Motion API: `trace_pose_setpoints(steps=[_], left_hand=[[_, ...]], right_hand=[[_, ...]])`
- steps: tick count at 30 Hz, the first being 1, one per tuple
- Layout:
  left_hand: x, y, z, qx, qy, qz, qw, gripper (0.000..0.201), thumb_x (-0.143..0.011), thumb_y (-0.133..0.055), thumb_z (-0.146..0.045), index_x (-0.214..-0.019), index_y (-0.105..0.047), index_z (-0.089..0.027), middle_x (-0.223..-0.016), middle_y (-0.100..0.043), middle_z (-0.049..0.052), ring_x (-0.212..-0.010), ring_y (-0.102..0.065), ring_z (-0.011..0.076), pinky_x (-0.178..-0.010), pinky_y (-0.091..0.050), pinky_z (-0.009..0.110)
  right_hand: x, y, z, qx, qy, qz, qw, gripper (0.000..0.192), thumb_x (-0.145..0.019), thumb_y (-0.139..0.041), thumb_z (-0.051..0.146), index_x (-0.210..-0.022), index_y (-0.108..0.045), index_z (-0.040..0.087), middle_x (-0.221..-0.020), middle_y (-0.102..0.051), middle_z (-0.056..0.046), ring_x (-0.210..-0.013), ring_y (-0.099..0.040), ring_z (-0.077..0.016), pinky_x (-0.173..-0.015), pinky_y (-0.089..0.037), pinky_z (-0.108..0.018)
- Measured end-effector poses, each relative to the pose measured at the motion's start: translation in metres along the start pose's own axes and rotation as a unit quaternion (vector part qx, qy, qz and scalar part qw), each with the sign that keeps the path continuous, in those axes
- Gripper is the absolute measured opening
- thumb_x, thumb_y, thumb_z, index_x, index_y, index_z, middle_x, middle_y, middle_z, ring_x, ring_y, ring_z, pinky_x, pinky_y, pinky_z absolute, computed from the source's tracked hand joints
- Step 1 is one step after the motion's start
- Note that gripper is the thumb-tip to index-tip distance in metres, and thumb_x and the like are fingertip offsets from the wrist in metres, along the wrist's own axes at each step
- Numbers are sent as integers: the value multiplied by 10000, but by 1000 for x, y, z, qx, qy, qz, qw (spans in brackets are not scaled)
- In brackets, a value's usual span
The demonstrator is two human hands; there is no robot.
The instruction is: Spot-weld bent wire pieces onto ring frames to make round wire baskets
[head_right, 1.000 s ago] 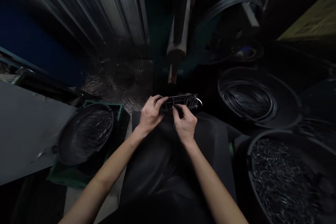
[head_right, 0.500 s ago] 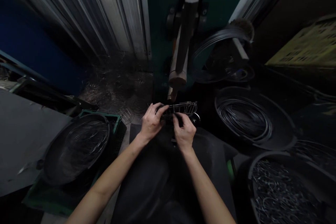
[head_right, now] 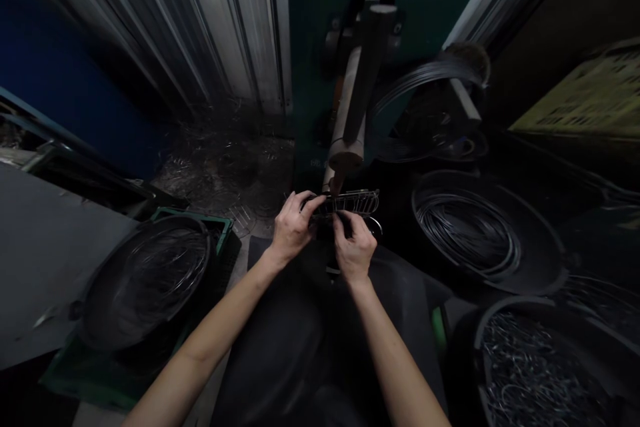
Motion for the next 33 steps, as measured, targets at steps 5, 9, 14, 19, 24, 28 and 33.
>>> trace_pose_setpoints(steps=[5, 9, 14, 19, 24, 28, 33], left_hand=[[-2, -1, 2, -5, 5, 12, 1000, 474, -801, -533, -94, -1254, -506, -231, -1170, -552, 71, -1088, -552, 190, -1078, -396, 409], [-3, 1, 2, -14, 9, 23, 1000, 462, -823, -510, -99, -1260, -506, -247, -1174, -550, 67, -1099, -550, 187, -1088, -385, 410], [-4, 2, 3, -11, 7, 32, 999, 447, -826, -525, -106, -1252, -515, -240, -1167, -559, 65, -1097, -552, 189, -1089, -379, 405], [-8, 1, 1, 2, 10, 48, 999, 453, -807, -565, -122, -1245, -512, -226, -1169, -558, 61, -1103, -551, 190, -1096, -363, 399], [7, 2, 11, 43, 22, 78, 996, 633, -800, -608, -174, -1364, -327, -240, -1400, -387, 111, -1372, -310, 263, -1135, -208, 559], [37, 0, 35, 104, 121, 8, 987, 893, -698, -749, -361, -1387, -195, -230, -1418, -322, 167, -1376, -282, 298, -1091, -252, 598], [37, -4, 36, 95, 121, -7, 988, 864, -696, -743, -370, -1374, -222, -240, -1446, -267, 163, -1396, -228, 317, -1101, -212, 601]], right_hand=[[-2, -2, -1, 0, 7, -6, 1000, 220, -883, -546, 349, -888, -644, 152, -813, -669, -46, -712, -620, -131, -681, -497, -239], [0, -2, -2, 9, 1, 8, 1000, 256, -893, -518, 386, -900, -630, 155, -823, -670, -54, -716, -625, -139, -687, -499, -247], [3, -5, -5, 21, -15, 22, 999, 313, -907, -459, 437, -915, -608, 162, -834, -666, -64, -726, -628, -151, -699, -506, -269], [-1, -8, -2, 15, -25, 17, 999, 330, -905, -457, 440, -913, -618, 153, -846, -670, -68, -734, -628, -151, -705, -509, -278], [19, 53, 2, 40, -79, 0, 996, 437, -838, -548, 503, -1127, -612, 182, -1035, -664, -86, -859, -645, -199, -793, -521, -360], [49, 142, -32, 140, -209, -116, 961, 585, -673, -618, 690, -1004, -688, 212, -970, -670, -180, -847, -651, -299, -810, -507, -485], [65, 161, -46, 153, -210, -85, 962, 499, -721, -589, 652, -930, -689, 210, -934, -675, -146, -875, -646, -284, -843, -499, -470]])
Point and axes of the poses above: each hand's wrist, its own x-axis away from the middle knuckle, its own y-axis out of the back of the hand, z = x × y, the point moved 2 cm from there along -x, towards the middle knuckle
